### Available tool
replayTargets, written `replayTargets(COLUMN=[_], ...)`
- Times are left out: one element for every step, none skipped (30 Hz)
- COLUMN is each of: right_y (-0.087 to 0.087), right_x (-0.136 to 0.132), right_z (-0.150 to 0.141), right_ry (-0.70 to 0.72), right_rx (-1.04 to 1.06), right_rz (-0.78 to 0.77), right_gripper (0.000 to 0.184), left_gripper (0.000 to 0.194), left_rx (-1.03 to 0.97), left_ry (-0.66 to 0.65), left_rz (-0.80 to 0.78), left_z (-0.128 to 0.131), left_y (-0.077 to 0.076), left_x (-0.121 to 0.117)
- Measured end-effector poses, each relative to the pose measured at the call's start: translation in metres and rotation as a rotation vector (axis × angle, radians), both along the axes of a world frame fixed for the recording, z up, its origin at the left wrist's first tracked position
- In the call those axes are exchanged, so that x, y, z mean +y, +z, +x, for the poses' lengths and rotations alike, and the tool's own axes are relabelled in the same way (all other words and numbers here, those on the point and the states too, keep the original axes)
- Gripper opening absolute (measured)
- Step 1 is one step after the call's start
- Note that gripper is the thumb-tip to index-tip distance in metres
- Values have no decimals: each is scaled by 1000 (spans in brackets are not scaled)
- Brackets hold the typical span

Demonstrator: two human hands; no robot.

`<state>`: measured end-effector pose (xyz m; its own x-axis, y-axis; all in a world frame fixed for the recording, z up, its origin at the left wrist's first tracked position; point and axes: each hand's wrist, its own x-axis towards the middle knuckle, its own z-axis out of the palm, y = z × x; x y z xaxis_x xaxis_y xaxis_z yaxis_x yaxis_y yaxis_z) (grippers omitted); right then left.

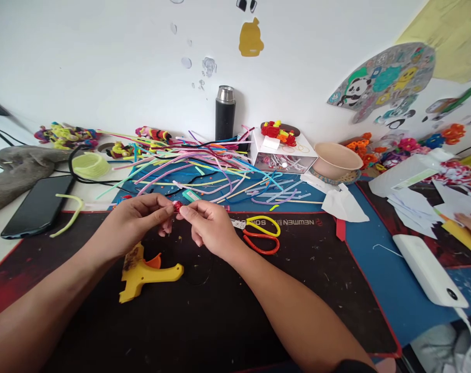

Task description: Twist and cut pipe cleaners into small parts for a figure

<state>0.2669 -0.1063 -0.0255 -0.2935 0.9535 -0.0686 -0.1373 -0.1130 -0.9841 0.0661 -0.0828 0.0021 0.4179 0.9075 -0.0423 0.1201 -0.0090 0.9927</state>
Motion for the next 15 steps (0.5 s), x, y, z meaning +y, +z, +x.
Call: replayTargets(right_y=[0, 0, -1, -2, -2, -3, -3, -3, -2, -2, -2, -1, -1, 0, 0], right_x=[0, 0, 0, 0, 0, 0, 0, 0, 0, -1, -1, -1, -1, -1, -1], right_z=[0, 1, 1, 1, 1, 1, 0, 0, 0, 0, 0, 0, 0, 0, 0], right_ry=[-10, -15, -12, -6, 2, 9, 14, 16, 16, 15, 15, 17, 19, 22, 25], right_rx=[23, 45, 64, 81, 93, 101, 105, 106, 106, 104, 101, 96, 89, 81, 73], right_rz=[-12, -23, -31, -36, -39, -40, -41, -42, -43, -44, -45, -45, -44, -45, -44], right_gripper=[39, 39, 39, 40, 40, 40, 40, 40, 40, 40, 40, 40, 40, 40, 40], left_gripper=[35, 36, 36, 35, 34, 33, 32, 32, 32, 34, 36, 37, 38, 38, 38], left_rx=[-28, -50, -69, -87, -105, -122, -139, -157, -177, -198, -217, -231, -240, -245, -248], left_ry=[-19, -32, -39, -43, -43, -41, -34, -26, -18, -10, -5, -3, -4, -7, -11], left_rz=[-18, -32, -45, -54, -63, -72, -81, -91, -101, -111, -121, -128, -134, -139, -143], left_z=[-1, -2, -2, -3, -2, -2, -2, -1, 0, 1, 1, 2, 2, 2, 1], left_y=[-1, -3, -5, -6, -8, -9, -9, -9, -9, -8, -7, -7, -7, -6, -7], left_x=[2, 3, 4, 5, 6, 6, 5, 5, 5, 4, 4, 3, 3, 4, 4])
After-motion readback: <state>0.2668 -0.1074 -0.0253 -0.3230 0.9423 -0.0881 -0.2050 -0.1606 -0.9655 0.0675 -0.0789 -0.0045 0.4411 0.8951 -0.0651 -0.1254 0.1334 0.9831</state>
